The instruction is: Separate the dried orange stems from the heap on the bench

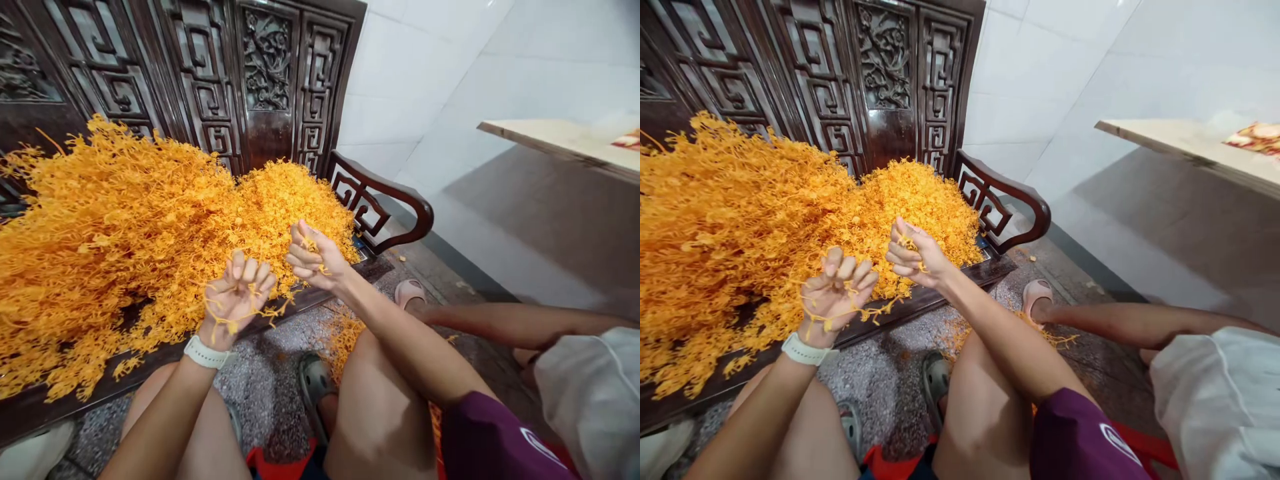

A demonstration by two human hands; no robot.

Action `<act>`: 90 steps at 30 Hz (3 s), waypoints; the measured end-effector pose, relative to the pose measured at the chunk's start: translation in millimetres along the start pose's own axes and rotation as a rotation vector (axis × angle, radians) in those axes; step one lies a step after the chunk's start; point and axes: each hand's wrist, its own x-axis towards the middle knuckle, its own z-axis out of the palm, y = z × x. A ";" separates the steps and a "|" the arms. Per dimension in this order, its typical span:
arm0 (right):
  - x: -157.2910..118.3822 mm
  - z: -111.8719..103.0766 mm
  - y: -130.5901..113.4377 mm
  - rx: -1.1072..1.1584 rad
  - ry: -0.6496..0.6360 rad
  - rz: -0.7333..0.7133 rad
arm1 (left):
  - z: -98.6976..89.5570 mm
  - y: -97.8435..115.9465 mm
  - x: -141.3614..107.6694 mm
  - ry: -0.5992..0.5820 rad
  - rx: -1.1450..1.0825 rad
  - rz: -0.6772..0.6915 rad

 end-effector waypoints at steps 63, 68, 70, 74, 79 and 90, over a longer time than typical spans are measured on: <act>-179.4 -30.9 124.1 -1.506 0.309 0.594 | -101.3 -53.0 21.9 -0.588 2.276 -0.532; -132.9 44.9 159.7 -1.476 0.315 0.099 | -95.3 -70.1 29.5 -0.576 2.333 -0.285; -129.2 71.2 170.6 -1.424 0.323 0.035 | -95.2 -73.9 33.0 -0.562 2.358 -0.255; -130.9 82.9 178.0 -1.315 0.322 0.045 | -95.6 -76.6 37.3 -0.553 2.387 -0.238; -122.9 64.5 182.9 -1.229 0.355 0.051 | -89.7 -74.4 36.2 -0.543 2.366 -0.202; -111.4 57.8 198.3 -1.145 0.399 0.038 | -86.7 -57.4 44.4 -0.257 1.865 0.092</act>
